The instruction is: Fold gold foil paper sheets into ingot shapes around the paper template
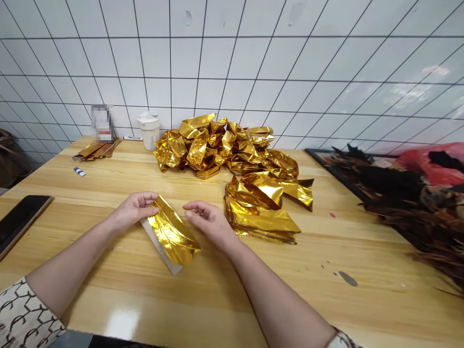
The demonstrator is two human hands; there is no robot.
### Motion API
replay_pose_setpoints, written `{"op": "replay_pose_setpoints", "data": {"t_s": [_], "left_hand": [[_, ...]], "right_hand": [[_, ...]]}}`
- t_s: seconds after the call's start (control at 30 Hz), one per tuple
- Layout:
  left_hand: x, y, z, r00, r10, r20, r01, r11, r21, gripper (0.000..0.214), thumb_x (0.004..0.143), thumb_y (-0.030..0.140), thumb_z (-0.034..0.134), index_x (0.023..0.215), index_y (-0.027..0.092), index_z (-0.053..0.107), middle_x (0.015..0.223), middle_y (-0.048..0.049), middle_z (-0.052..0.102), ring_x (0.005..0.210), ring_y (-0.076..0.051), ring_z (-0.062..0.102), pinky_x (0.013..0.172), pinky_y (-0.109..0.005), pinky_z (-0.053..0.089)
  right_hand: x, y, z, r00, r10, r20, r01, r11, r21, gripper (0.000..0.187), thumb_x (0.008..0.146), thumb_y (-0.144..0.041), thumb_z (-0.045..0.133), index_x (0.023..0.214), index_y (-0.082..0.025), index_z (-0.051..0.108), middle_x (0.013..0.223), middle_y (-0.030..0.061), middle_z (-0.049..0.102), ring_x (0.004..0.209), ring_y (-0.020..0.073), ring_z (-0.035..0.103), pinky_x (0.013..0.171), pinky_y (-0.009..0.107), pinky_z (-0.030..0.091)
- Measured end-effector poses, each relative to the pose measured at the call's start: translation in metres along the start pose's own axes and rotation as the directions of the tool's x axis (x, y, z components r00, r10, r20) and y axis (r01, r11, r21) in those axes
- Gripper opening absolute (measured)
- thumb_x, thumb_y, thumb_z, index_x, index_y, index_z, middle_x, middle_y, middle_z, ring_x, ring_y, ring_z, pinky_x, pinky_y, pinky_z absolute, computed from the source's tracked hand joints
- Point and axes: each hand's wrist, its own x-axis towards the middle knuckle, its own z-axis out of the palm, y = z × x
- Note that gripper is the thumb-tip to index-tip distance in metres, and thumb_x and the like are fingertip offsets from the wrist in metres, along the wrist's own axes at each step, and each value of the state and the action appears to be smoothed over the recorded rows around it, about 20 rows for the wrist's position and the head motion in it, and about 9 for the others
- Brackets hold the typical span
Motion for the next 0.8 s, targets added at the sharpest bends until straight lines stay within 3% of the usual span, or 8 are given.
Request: {"op": "replay_pose_setpoints", "data": {"t_s": [0.13, 0.2, 0.33, 0.47, 0.63, 0.8], "left_hand": [[-0.001, -0.004, 0.005, 0.999, 0.016, 0.031, -0.016, 1.0, 0.021, 0.039, 0.042, 0.017, 0.087, 0.076, 0.015, 0.069, 0.069, -0.0011, 0.071, 0.064, -0.014, 0.064, 0.065, -0.023, 0.049], [-0.002, -0.004, 0.005, 0.999, 0.017, 0.028, -0.017, 1.0, 0.006, 0.044, 0.043, 0.021, 0.089, 0.083, 0.015, 0.069, 0.072, -0.0015, 0.071, 0.064, -0.013, 0.064, 0.065, -0.023, 0.048], [-0.002, -0.002, 0.003, 0.998, 0.043, -0.039, -0.046, 0.996, -0.079, 0.053, 0.047, 0.033, 0.09, 0.091, 0.014, 0.067, 0.07, -0.0009, 0.07, 0.061, -0.011, 0.062, 0.064, -0.022, 0.046], [0.0, -0.002, 0.001, 0.996, -0.002, -0.094, -0.007, 0.995, -0.098, 0.059, 0.046, 0.036, 0.09, 0.094, 0.013, 0.065, 0.068, -0.0018, 0.07, 0.06, -0.012, 0.061, 0.061, -0.023, 0.045], [0.001, -0.005, 0.004, 1.0, -0.006, -0.021, 0.005, 0.998, -0.059, 0.051, 0.045, 0.025, 0.089, 0.089, 0.013, 0.067, 0.075, -0.004, 0.071, 0.063, -0.013, 0.062, 0.061, -0.023, 0.046], [0.002, -0.004, 0.0, 0.999, -0.001, -0.052, 0.0, 1.0, -0.009, 0.041, 0.045, 0.018, 0.085, 0.082, 0.014, 0.067, 0.067, -0.0012, 0.069, 0.056, -0.012, 0.059, 0.054, -0.021, 0.043]], "right_hand": [[-0.007, -0.004, 0.012, 0.98, 0.076, 0.183, -0.057, 0.992, -0.109, 0.03, 0.062, -0.046, 0.074, 0.067, -0.018, 0.066, 0.047, -0.0076, 0.044, 0.045, 0.0064, 0.032, 0.044, 0.023, 0.023], [-0.008, -0.005, 0.015, 0.974, 0.092, 0.209, -0.076, 0.993, -0.085, 0.03, 0.064, -0.046, 0.073, 0.06, -0.018, 0.062, 0.044, -0.0085, 0.04, 0.042, 0.0053, 0.027, 0.043, 0.022, 0.019], [-0.005, -0.003, 0.012, 0.996, 0.084, 0.035, -0.087, 0.994, 0.066, 0.028, 0.062, -0.042, 0.074, 0.06, -0.02, 0.058, 0.042, -0.0085, 0.045, 0.039, 0.0052, 0.029, 0.041, 0.022, 0.019], [0.003, 0.002, 0.005, 0.983, 0.092, -0.159, -0.063, 0.983, 0.173, 0.028, 0.059, -0.04, 0.076, 0.055, -0.02, 0.056, 0.043, -0.004, 0.053, 0.038, 0.0075, 0.038, 0.038, 0.022, 0.022], [0.003, 0.005, 0.005, 0.99, 0.11, -0.089, -0.094, 0.98, 0.174, 0.033, 0.061, -0.044, 0.074, 0.047, -0.018, 0.061, 0.042, 0.0004, 0.055, 0.038, 0.0083, 0.042, 0.038, 0.023, 0.027], [0.001, 0.003, 0.006, 0.992, 0.106, -0.068, -0.092, 0.978, 0.189, 0.035, 0.06, -0.05, 0.076, 0.053, -0.017, 0.064, 0.049, 0.0015, 0.058, 0.042, 0.0091, 0.043, 0.039, 0.024, 0.03]]}}
